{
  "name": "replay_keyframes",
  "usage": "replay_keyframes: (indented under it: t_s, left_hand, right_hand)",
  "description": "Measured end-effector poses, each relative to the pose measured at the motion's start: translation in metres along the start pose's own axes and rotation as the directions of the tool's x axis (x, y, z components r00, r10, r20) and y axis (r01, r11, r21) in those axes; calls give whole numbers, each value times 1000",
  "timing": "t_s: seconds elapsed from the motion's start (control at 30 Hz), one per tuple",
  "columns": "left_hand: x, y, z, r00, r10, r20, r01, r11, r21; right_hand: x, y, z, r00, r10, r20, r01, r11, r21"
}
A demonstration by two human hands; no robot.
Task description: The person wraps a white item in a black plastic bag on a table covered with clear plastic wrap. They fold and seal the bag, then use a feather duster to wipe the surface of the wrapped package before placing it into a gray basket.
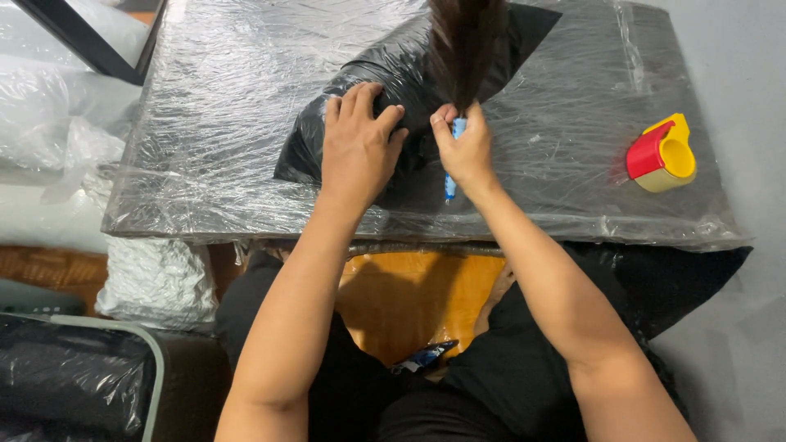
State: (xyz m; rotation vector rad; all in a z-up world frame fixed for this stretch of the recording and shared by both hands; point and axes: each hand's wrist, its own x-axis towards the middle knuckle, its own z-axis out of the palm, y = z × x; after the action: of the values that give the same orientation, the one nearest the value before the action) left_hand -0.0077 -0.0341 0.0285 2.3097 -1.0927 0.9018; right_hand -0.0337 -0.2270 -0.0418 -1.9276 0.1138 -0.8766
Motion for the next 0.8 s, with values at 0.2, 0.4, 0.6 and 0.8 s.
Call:
replay_keyframes:
  t_s: [0.2,0.4,0.6,0.8]
  left_hand:
    - [-1,6,6,1000,-22,-2,22,999,30]
    - [-1,8,12,996,-54,67,44,988,145]
    - [-1,10,21,975,-19,223,-36,971,238]
    - [-3,17,24,987,-22,161,-17,973,232]
  right_hand:
    - [-11,-1,-1,984,-163,72,175,961,-212]
    - [-16,4,0,898,-390,204,427,883,-193]
    - [-13,-11,-4,946,-296,131,317,930,-186]
    - [-6,-29,-5,978,-205,24,206,966,-153]
